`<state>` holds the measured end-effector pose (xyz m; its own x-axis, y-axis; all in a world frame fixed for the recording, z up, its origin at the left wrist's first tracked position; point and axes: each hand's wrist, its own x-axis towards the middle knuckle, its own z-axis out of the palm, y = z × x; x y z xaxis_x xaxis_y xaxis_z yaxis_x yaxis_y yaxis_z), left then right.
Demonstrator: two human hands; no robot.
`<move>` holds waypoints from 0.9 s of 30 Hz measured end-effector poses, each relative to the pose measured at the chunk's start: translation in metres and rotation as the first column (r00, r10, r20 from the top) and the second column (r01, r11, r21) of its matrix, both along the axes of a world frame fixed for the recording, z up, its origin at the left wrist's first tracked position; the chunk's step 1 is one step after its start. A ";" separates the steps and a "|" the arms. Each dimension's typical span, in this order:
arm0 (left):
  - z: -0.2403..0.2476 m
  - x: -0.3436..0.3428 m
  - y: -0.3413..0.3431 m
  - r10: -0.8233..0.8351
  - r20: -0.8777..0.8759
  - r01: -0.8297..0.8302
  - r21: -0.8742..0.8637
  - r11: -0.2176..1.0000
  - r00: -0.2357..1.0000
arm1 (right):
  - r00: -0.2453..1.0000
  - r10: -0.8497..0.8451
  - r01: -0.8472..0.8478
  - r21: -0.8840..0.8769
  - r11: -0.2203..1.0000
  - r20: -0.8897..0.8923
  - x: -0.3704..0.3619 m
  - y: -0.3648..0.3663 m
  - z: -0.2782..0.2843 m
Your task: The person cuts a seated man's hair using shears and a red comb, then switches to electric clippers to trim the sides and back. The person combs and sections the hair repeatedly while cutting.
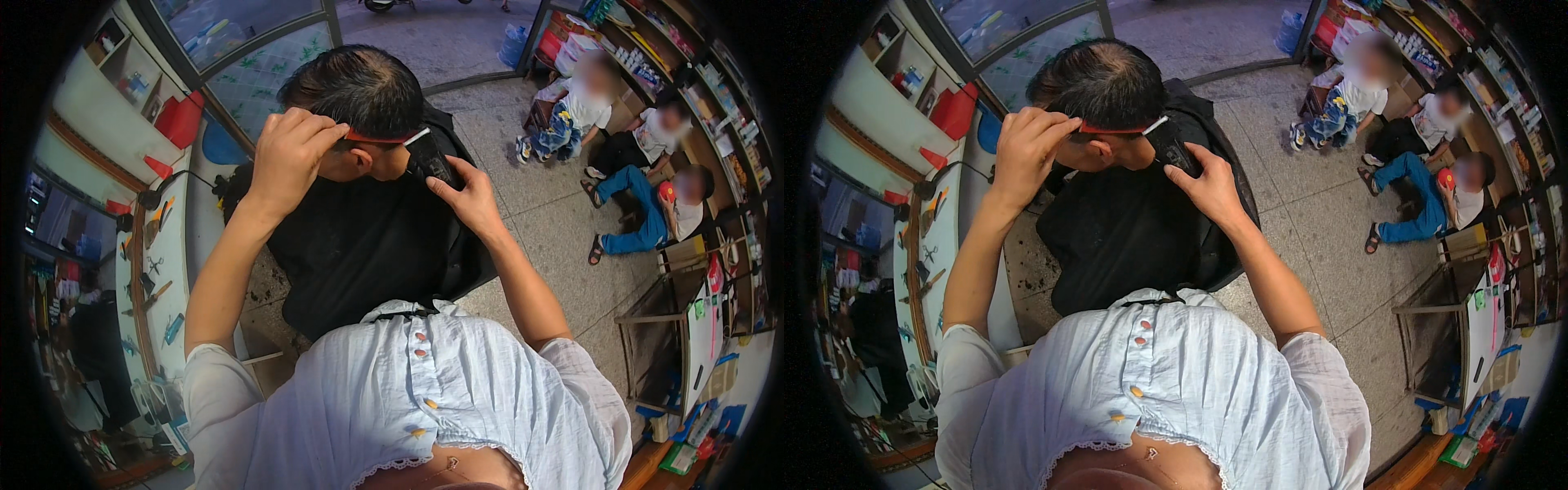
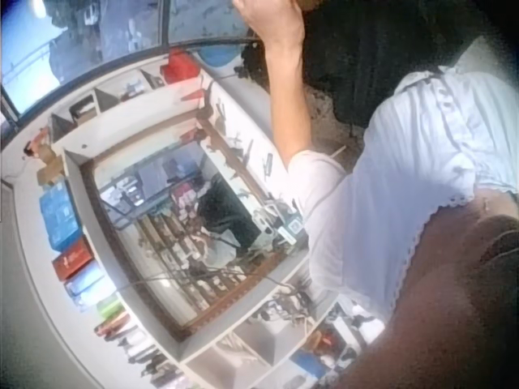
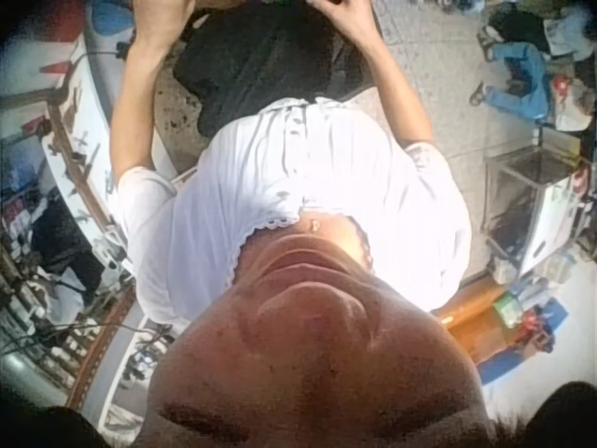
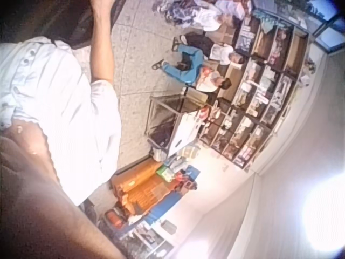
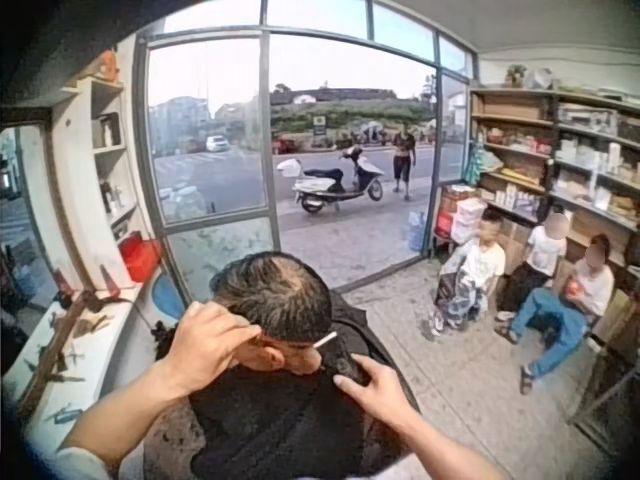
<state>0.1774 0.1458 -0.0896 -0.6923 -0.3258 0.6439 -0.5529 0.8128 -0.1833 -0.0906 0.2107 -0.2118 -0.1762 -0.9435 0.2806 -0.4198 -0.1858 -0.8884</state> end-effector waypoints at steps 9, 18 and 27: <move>0.005 -0.006 0.003 -0.053 0.014 0.054 -0.135 0.989 0.999 | 0.999 0.027 -0.029 -0.064 0.998 -0.028 0.006 0.002 0.017; 0.008 -0.010 0.003 -0.053 0.026 0.057 -0.194 0.979 0.998 | 0.990 0.026 -0.050 -0.177 0.983 -0.136 0.022 0.006 0.044; -0.006 -0.001 0.004 0.010 0.013 -0.012 0.148 0.989 1.000 | 0.982 0.084 -0.102 -0.103 0.989 -0.169 0.024 0.014 0.055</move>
<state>0.1769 0.1499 -0.0952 -0.6960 -0.4243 0.5793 -0.5603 0.8254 -0.0686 -0.0662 0.2243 -0.1566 -0.0322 -0.9149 0.4024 -0.5345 -0.3244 -0.7804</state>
